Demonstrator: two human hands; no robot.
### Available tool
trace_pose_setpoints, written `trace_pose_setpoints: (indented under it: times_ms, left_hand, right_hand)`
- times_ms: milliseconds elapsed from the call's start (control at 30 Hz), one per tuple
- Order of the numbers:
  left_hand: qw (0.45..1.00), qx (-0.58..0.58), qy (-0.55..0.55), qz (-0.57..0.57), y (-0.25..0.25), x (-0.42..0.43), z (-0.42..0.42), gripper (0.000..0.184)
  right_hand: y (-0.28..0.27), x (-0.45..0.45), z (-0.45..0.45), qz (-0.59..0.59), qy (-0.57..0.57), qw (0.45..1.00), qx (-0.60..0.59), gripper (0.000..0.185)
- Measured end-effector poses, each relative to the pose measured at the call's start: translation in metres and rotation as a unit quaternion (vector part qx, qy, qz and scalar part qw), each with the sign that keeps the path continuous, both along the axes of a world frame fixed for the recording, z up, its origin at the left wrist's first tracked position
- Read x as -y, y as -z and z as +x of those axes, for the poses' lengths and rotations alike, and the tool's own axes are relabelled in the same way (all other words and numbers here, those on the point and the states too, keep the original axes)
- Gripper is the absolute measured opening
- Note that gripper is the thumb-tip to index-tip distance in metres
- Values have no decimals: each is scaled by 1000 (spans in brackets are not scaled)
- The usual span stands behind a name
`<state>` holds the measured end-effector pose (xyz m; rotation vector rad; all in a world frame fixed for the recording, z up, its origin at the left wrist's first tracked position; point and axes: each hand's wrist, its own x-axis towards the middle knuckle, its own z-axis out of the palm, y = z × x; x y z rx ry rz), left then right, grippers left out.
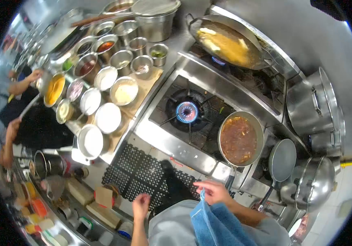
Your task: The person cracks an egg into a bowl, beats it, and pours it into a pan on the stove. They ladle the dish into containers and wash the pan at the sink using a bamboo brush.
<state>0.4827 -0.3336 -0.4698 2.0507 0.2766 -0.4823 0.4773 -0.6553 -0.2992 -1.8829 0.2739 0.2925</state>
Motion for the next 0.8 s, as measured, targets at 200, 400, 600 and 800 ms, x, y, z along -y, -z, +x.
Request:
trace_pose_setpoints:
  times_ms: [200, 400, 600, 800]
  left_hand:
    - [925, 199, 311, -89, -77, 198, 198, 14]
    - [722, 389, 571, 15, -72, 401, 297, 10]
    - [556, 316, 731, 239, -26, 518, 325, 21]
    - [610, 282, 691, 266, 24, 538, 316, 26]
  right_hand:
    - [40, 13, -67, -28, 106, 991, -77, 28]
    - [-16, -40, -94, -75, 513, 853, -56, 22]
    - [59, -147, -188, -20, 698, 708, -105, 24]
    - [99, -226, -211, 90, 746, 654, -91, 26]
